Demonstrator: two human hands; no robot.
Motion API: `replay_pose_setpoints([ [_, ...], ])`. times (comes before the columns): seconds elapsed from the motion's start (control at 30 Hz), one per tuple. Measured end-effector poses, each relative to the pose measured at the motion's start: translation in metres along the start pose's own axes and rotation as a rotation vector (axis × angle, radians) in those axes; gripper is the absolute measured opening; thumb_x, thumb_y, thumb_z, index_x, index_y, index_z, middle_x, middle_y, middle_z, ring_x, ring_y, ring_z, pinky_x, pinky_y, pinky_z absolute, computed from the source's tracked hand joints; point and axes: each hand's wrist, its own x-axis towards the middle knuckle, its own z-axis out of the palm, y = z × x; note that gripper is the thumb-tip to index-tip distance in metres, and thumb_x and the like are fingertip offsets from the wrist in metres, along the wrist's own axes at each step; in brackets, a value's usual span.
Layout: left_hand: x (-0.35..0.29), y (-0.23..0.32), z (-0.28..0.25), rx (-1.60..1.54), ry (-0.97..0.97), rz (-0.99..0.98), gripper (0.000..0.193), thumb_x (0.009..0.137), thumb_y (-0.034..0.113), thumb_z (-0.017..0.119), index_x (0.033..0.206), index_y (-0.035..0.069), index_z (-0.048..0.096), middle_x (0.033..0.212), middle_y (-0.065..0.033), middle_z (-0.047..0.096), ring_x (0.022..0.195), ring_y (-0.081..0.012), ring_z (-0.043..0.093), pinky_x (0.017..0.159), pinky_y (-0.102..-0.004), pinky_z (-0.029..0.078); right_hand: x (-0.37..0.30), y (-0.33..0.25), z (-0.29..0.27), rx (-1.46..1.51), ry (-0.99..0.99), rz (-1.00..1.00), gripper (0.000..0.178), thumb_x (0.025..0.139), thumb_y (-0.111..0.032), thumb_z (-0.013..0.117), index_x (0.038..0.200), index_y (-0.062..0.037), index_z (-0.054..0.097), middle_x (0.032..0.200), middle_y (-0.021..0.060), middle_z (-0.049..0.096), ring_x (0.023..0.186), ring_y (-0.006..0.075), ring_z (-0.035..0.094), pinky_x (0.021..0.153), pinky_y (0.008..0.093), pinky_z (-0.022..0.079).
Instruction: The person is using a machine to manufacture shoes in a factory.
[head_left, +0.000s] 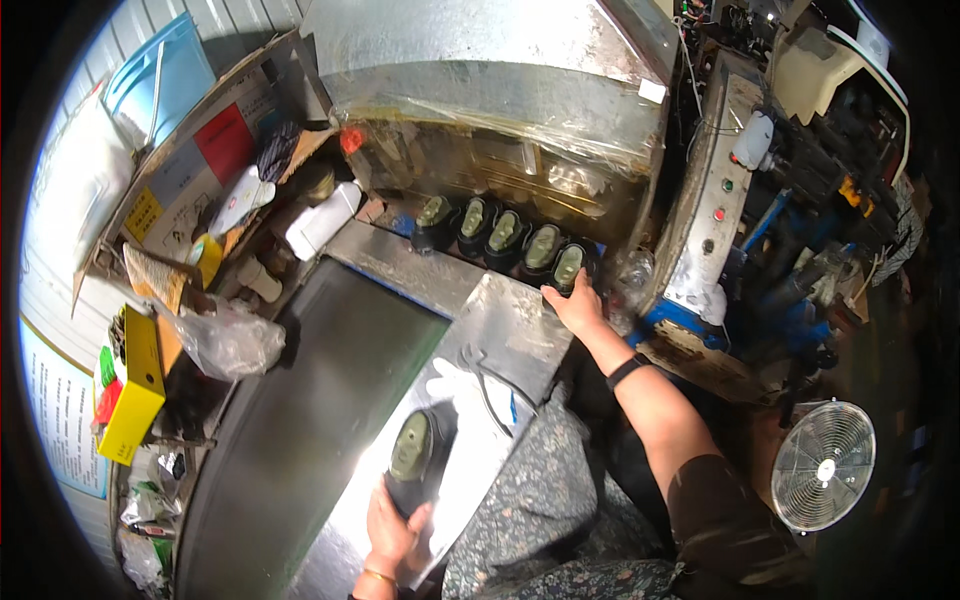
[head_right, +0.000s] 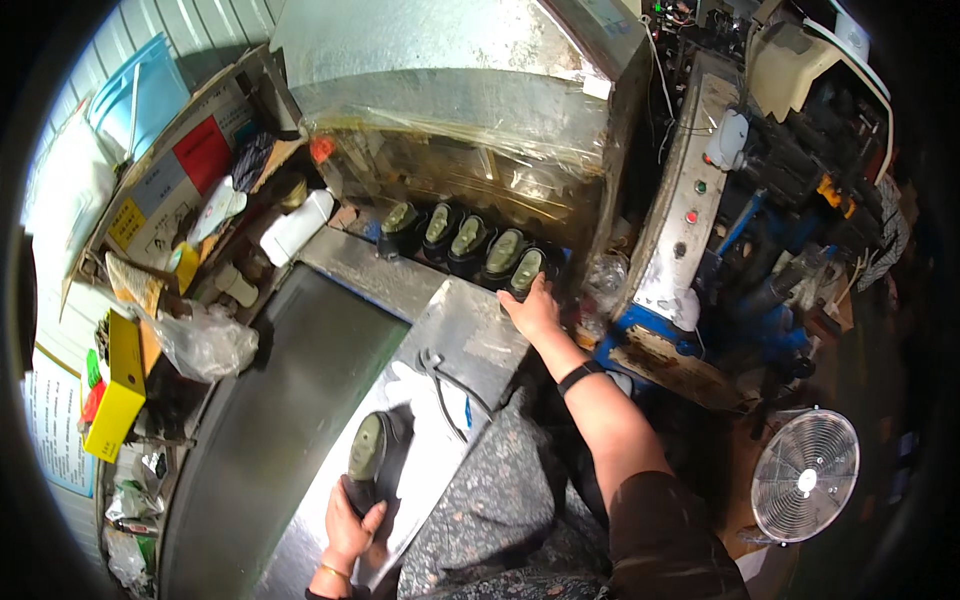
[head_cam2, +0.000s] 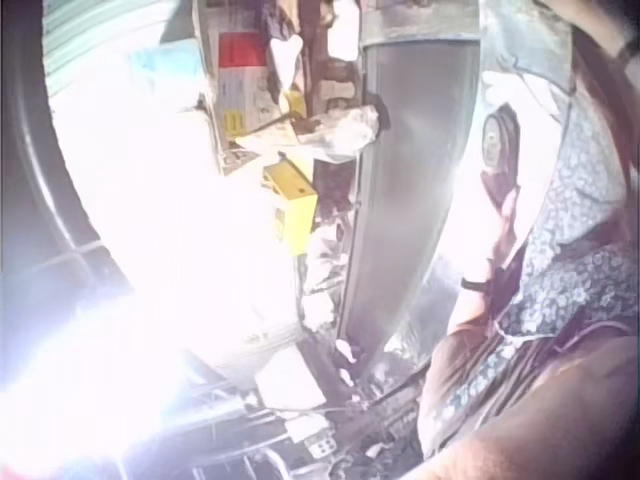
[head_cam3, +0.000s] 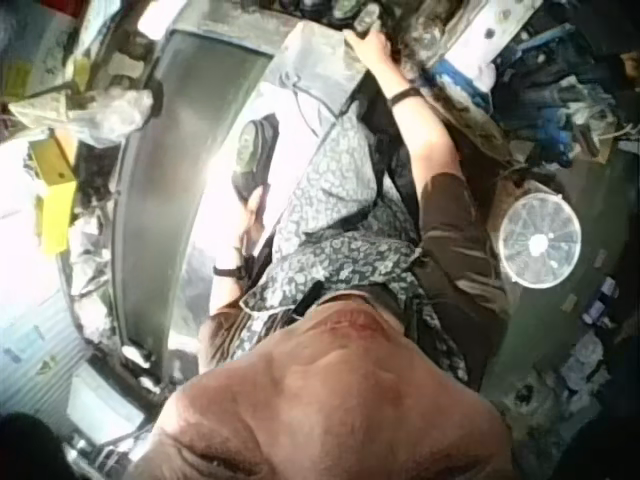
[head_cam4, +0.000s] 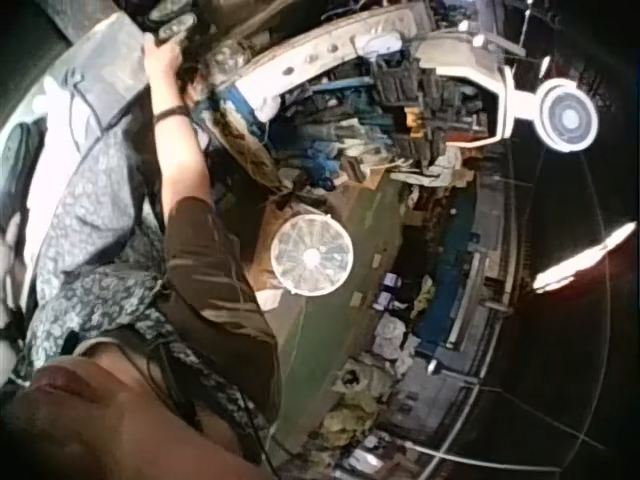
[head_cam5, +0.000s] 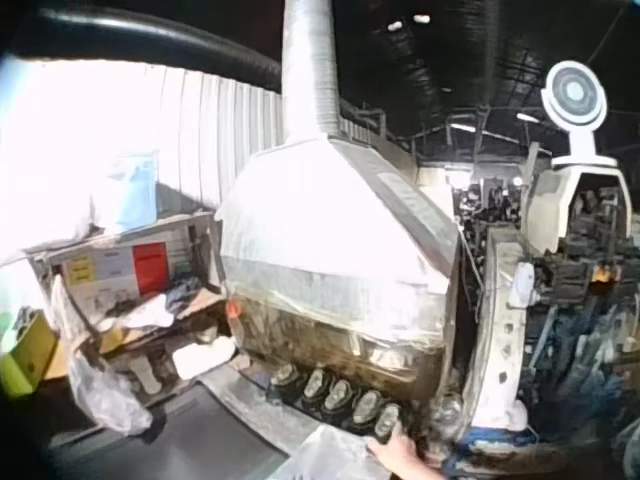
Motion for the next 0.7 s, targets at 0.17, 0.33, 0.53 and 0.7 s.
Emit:
replay_pose_setpoints([
  [0.17,0.062,-0.007,-0.029,-0.406,-0.122,-0.202,0.101,0.076,0.029,0.083,0.148,-0.01,0.022,0.146,-0.0329,0.037,0.139,-0.04,0.036,0.115,-0.0427,0.029,0.052,0.004,0.03,0.071,-0.04,-0.083,0.111,0.077,-0.054,0.074,0.145,0.0156,0.021,0.143,0.0428,0.031,0.134,0.0461,0.041,0.11,0.0414,0.038],
  [0.33,0.273,0.005,-0.013,0.073,-0.194,0.292,0.09,0.084,0.04,0.073,0.149,-0.002,0.026,0.155,-0.0277,0.025,0.141,-0.0399,0.032,0.114,-0.0428,0.033,0.075,0.037,0.018,0.021,-0.317,-0.187,0.113,0.077,-0.043,0.079,0.147,0.0154,0.013,0.149,0.0413,0.022,0.14,0.044,0.031,0.116,0.0384,0.03],
  [0.53,0.523,0.06,0.092,0.15,-0.193,-0.229,0.115,0.082,0.061,0.064,0.151,-0.01,0.004,0.157,-0.0277,0.018,0.147,-0.0393,0.017,0.12,-0.0433,0.019,0.079,0.049,0.039,0.031,-0.274,-0.231,0.11,0.077,-0.03,0.08,0.145,0.0188,0.009,0.149,0.0425,0.016,0.144,0.0459,0.02,0.119,0.0401,0.022],
  [0.7,0.622,0.07,0.177,0.145,-0.149,-0.436,0.107,0.082,0.051,0.067,0.15,-0.007,0.01,0.158,-0.0221,0.02,0.146,-0.0357,0.023,0.117,-0.0396,0.026,0.121,0.061,0.055,0.149,-0.227,-0.257,0.107,0.078,-0.031,0.08,0.145,0.0174,0.013,0.146,0.0386,0.032,0.139,0.0416,0.035,0.115,0.0382,0.03],
])
